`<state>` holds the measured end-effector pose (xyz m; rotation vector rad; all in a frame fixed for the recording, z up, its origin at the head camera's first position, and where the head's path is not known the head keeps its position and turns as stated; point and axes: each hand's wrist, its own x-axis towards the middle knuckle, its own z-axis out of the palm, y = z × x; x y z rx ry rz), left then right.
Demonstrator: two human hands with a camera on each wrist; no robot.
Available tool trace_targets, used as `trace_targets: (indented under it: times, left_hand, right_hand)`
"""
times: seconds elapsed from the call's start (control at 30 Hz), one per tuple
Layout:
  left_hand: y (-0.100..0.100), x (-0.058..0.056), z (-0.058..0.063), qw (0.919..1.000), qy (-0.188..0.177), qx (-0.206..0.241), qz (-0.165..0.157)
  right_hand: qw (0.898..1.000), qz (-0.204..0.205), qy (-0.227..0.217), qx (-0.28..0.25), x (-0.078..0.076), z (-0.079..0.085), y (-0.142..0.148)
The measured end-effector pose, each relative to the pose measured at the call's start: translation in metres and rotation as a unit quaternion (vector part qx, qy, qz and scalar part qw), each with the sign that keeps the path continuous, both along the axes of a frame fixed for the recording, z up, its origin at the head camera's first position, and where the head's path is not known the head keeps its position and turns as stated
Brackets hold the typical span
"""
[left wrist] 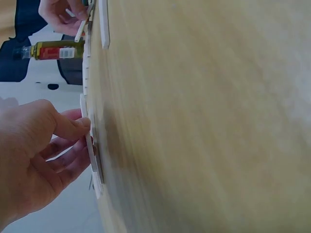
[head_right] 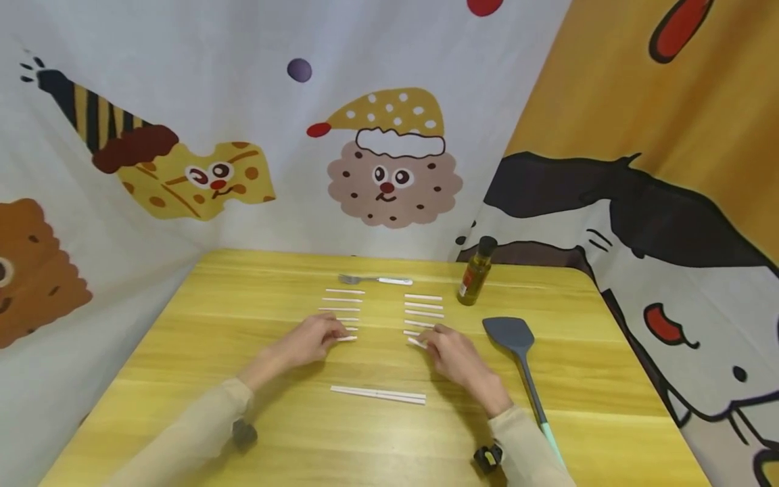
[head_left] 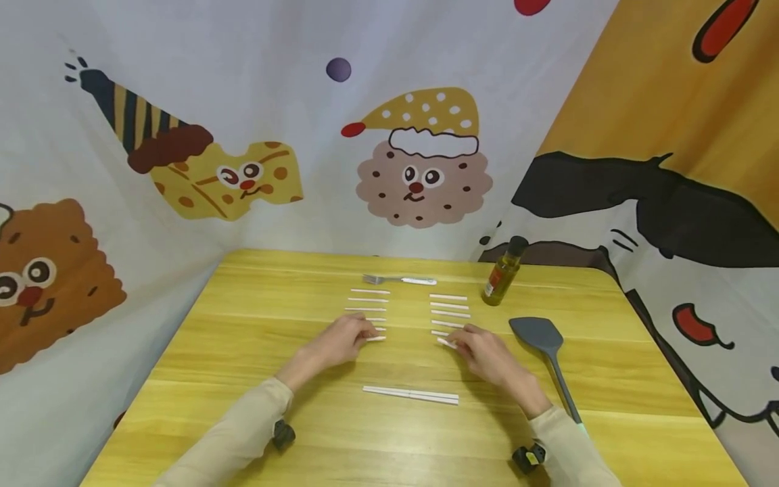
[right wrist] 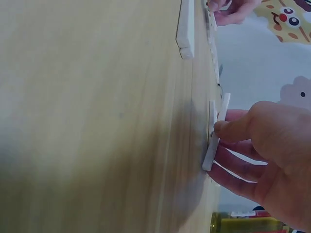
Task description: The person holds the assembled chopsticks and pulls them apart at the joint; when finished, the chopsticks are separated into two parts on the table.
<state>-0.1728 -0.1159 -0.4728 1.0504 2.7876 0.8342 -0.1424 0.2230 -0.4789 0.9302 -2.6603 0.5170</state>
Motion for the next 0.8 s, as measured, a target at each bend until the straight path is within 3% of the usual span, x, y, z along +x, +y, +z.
trace_targets:
  times: [0.33,0.8]
  left_hand:
    - [-0.0008,-0.0051,-0.0082,1.0000,-0.002,0.003,-0.001]
    - [-0.0025,-0.0040,-0.0077,0.9998,-0.017,0.009,0.000]
  right_hand:
    - [0.999,-0.019,-0.019,0.028,-0.0066,-0.0018,-0.0076]
    - [0.999,-0.020,-0.025,0.026,-0.0090,-0.0036,-0.0088]
